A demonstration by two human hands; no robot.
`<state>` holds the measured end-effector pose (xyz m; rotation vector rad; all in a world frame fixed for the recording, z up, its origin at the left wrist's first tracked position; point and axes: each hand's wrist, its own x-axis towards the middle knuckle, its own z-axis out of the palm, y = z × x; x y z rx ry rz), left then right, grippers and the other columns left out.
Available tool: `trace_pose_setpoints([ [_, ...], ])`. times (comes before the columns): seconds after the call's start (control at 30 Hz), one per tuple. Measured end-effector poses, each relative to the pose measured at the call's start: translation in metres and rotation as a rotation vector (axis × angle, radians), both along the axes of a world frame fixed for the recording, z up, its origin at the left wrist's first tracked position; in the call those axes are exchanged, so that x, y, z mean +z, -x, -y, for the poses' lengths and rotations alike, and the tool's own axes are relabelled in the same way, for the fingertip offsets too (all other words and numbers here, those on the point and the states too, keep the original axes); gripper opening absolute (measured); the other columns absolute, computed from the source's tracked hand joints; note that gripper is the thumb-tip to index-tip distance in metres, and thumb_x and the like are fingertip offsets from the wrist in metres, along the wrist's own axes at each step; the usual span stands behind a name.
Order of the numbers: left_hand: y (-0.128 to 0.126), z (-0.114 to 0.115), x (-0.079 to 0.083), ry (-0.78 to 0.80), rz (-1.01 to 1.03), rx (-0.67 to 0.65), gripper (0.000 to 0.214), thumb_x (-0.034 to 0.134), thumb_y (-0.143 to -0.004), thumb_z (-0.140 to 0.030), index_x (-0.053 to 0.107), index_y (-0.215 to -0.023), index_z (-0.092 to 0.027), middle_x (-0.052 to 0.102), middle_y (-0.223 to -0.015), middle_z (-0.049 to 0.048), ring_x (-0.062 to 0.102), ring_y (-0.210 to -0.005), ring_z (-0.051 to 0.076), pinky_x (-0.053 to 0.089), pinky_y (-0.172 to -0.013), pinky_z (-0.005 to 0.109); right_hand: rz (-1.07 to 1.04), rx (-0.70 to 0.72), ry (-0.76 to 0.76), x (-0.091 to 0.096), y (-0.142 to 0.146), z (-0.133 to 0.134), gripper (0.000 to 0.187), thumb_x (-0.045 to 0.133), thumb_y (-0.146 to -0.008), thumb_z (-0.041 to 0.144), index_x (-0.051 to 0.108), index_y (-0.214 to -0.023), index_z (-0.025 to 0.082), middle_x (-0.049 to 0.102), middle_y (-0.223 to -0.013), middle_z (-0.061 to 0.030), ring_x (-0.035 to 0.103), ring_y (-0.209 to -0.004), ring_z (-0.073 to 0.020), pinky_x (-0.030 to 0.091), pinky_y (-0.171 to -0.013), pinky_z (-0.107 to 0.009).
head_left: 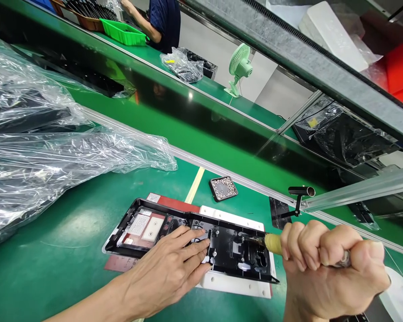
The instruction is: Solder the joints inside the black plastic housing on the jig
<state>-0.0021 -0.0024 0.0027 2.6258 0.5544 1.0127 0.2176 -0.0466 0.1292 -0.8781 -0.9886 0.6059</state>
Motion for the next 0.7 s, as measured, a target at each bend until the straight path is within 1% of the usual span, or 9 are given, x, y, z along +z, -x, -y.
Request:
trace_pose_setpoints([
  [0.1,0.000,-0.001,0.002,-0.013,-0.010,-0.002,0.027,0.050,-0.107,-0.028,0.075,-0.107,-0.017,0.077,-0.115,-0.0005,0.067,-0.116,0.024,0.049,-0.099,0.042,-0.009,0.012,0.005,-0.002,0.000,-0.001,0.040,0.045,-0.094,0.033,0.049,-0.056,0.019,0.040,-0.043,0.0035,0.036,-0.035,-0.0095,0.039,-0.037,-0.024],
  [0.2,0.000,-0.001,0.003,-0.022,-0.022,-0.004,0.028,0.049,-0.107,-0.028,0.075,-0.110,-0.017,0.077,-0.114,0.0001,0.067,-0.117,0.025,0.050,-0.099,0.044,-0.033,0.003,0.031,-0.002,0.004,-0.004,0.043,0.040,-0.096,0.032,0.046,-0.055,0.019,0.038,-0.043,0.0037,0.036,-0.035,-0.0094,0.038,-0.037,-0.023],
  [0.3,0.001,-0.001,0.004,-0.028,-0.037,-0.014,0.028,0.050,-0.107,-0.028,0.074,-0.113,-0.016,0.077,-0.115,0.0009,0.066,-0.118,0.025,0.051,-0.099,0.044,-0.028,-0.030,0.037,-0.002,0.010,-0.008,0.047,0.036,-0.099,0.032,0.044,-0.055,0.019,0.036,-0.043,0.0038,0.033,-0.036,-0.0087,0.036,-0.036,-0.022],
  [0.4,0.002,-0.001,0.004,-0.032,-0.053,-0.020,0.027,0.051,-0.106,-0.027,0.074,-0.116,-0.017,0.077,-0.117,0.0019,0.067,-0.118,0.025,0.052,-0.099,0.044,-0.022,-0.074,0.040,-0.001,0.013,-0.012,0.047,0.039,-0.099,0.033,0.043,-0.055,0.019,0.036,-0.043,0.0042,0.032,-0.036,-0.0083,0.034,-0.036,-0.022],
  [0.5,0.002,-0.001,0.003,-0.028,-0.051,-0.011,0.027,0.051,-0.106,-0.027,0.074,-0.116,-0.018,0.077,-0.117,0.0023,0.067,-0.117,0.025,0.053,-0.098,0.043,-0.052,-0.102,0.064,0.000,0.014,-0.014,0.049,0.043,-0.099,0.038,0.042,-0.054,0.019,0.035,-0.043,0.0051,0.031,-0.036,-0.0078,0.033,-0.035,-0.021],
  [0.7,0.001,0.001,0.001,-0.039,-0.050,0.003,0.028,0.048,-0.107,-0.026,0.075,-0.113,-0.019,0.077,-0.118,0.0019,0.066,-0.120,0.024,0.049,-0.102,0.043,-0.047,-0.083,0.036,-0.003,0.013,-0.015,0.047,0.044,-0.101,0.037,0.041,-0.058,0.019,0.033,-0.046,0.0061,0.029,-0.038,-0.0068,0.031,-0.036,-0.018],
])
